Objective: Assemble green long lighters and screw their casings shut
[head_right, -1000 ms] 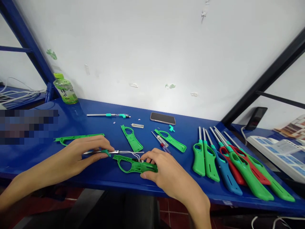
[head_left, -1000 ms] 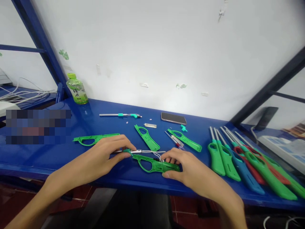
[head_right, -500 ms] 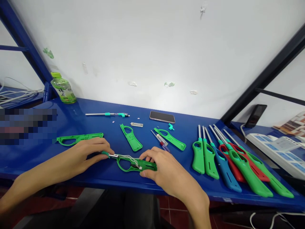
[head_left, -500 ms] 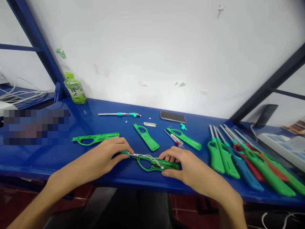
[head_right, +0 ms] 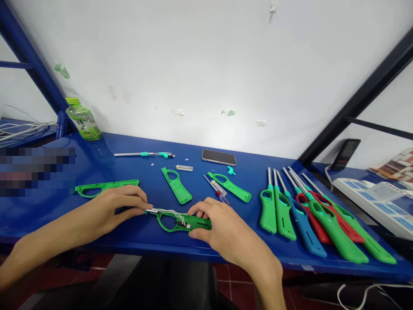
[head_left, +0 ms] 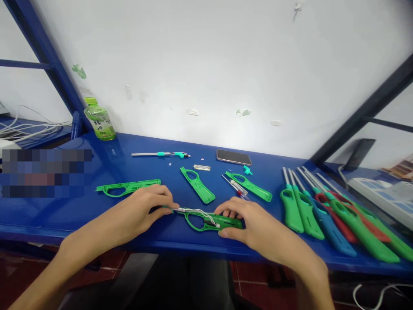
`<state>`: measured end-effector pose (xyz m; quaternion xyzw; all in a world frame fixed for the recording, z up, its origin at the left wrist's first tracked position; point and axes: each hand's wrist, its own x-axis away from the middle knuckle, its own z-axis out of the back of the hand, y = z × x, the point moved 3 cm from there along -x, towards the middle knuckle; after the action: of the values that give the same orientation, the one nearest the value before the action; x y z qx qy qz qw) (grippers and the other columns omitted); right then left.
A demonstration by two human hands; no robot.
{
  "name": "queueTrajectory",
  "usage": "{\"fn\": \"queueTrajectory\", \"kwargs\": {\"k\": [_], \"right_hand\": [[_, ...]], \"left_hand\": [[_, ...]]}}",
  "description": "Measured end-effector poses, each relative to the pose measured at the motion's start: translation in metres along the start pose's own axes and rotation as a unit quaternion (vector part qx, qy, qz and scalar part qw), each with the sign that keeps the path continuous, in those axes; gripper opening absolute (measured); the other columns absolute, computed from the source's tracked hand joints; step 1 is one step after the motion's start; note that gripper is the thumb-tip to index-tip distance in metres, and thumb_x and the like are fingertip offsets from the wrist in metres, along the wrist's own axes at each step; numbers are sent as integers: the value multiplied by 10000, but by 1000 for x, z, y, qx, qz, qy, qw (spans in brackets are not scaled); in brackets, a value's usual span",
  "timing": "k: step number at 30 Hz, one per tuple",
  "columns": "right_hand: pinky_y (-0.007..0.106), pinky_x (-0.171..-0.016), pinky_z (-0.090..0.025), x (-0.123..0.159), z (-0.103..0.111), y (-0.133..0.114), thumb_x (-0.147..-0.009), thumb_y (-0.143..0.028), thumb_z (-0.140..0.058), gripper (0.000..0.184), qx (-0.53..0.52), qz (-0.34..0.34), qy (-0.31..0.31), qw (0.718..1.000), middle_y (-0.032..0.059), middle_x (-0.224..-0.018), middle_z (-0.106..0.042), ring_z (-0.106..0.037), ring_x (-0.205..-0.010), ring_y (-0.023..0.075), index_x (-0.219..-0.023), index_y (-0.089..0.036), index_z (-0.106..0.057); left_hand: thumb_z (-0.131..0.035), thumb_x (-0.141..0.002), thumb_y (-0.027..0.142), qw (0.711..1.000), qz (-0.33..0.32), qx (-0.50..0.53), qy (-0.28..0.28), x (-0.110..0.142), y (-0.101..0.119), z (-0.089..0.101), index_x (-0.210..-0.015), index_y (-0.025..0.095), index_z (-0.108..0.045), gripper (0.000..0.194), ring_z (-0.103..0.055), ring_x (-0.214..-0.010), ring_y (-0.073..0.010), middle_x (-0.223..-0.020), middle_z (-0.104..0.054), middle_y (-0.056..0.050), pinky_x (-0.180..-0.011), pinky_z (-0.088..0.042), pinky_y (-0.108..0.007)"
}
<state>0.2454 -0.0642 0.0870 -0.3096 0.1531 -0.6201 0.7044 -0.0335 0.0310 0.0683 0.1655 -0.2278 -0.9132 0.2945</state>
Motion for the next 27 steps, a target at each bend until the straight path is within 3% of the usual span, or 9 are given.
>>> {"fn": "queueTrajectory", "kwargs": {"k": [14,18,22,27], "right_hand": [[356,-962,-480,-3,-2,3,-926,-237,-841,281,-11,-2,7,1000,-34,-1131,-705,-641,-1094,198,-1174,-332,-747],[343,-899,-475,-2,-3,7,-899,-215,-857,282,-18,-5,34,999,-43,-1064,-686,-636,-1030,199,-1072,-287,-647],[350,-854,-460,4,-4,4,-921,-191,-828,289,19,-1,44,999,-54,-1030,-671,-629,-950,201,-1041,-285,-583],[385,-939,-463,8,-5,-11,-1025,-342,-756,105,63,25,38,997,-29,-1081,-679,-659,-988,224,-1062,-298,-668]], "left_hand": [[-451,-1140,302,996,12,-87,9,8,1,-11,-1106,329,-786,338,-686,-974,-160,-1174,-681,-4,-856,-497,-304],[-499,-1120,347,994,11,-103,29,9,5,-13,-1139,314,-797,301,-706,-976,-194,-1151,-702,-20,-880,-518,-337],[-531,-1106,359,993,1,-106,50,5,8,-14,-1055,276,-815,301,-721,-947,-208,-1091,-725,-28,-865,-534,-353],[-556,-1087,304,993,2,-98,61,1,7,-15,-1020,256,-814,271,-730,-928,-203,-1069,-734,-25,-860,-543,-348]]}}
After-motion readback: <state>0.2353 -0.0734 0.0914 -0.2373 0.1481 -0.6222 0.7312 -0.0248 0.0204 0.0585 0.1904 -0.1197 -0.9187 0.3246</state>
